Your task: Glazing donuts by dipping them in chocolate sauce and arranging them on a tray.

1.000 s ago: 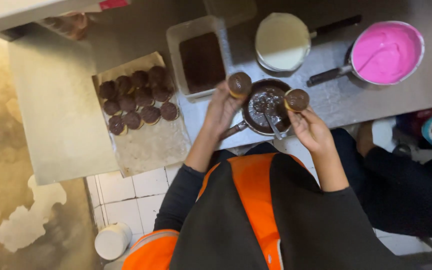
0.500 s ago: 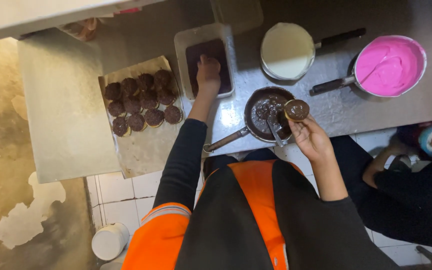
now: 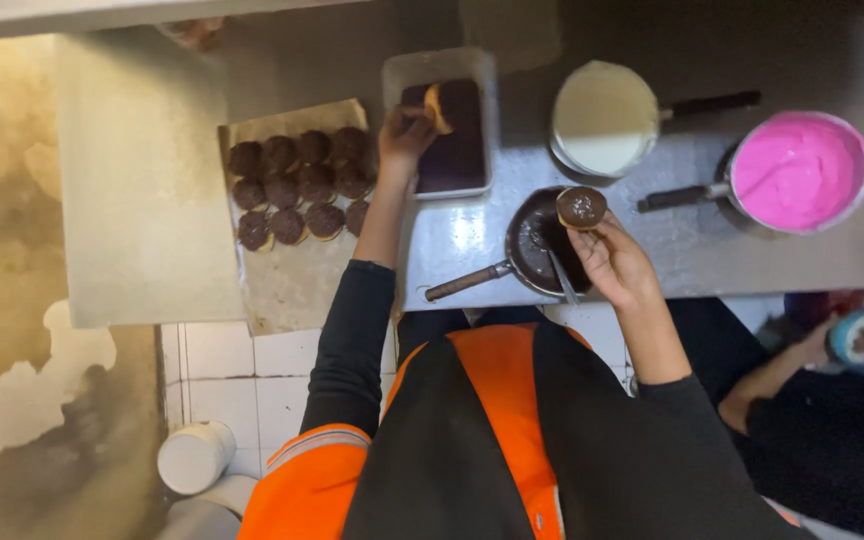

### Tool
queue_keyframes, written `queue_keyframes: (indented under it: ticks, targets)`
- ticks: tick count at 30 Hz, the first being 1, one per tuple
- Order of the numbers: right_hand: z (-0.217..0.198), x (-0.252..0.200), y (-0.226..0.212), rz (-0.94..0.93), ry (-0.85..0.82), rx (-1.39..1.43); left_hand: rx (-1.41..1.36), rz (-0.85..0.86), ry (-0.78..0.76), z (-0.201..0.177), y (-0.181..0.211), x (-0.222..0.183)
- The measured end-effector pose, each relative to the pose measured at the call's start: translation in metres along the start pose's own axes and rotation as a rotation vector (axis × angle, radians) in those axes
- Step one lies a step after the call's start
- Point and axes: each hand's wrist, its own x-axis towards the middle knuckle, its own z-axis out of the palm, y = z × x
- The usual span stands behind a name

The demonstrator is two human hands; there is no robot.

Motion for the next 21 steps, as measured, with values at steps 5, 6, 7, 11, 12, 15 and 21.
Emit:
queue_keyframes:
  ticks: [5,6,7,11,12,15,21]
  targets:
    - [0.064,0.051,-0.005,0.056,-0.151,-0.074,-0.778,-0.269,-0.046,-0.031,0.029,-0.018]
    - [0.079,0.065,-0.003,0.068,-0.129,-0.094,-0.879,-0.273,-0.048,-0.039,0.027,-0.019]
    - [0.094,0.079,-0.001,0.079,-0.107,-0.114,-0.980,-0.275,-0.051,-0.047,0.024,-0.021]
    - [0.115,0.149,0.021,0.119,-0.285,-0.181,-1.077,-0.193,-0.039,-0.100,0.014,-0.042]
    - [0.125,0.162,0.031,0.045,-0.257,-0.390,-1.068,-0.161,-0.036,-0.116,0.015,-0.052]
    - [0.145,0.191,0.064,-0.232,-0.193,-1.005,-1.015,-0.118,0.046,-0.170,0.031,-0.092]
    - [0.134,0.226,0.125,-0.762,-0.404,-2.034,-0.759,-0.238,0.319,-0.287,0.016,-0.176]
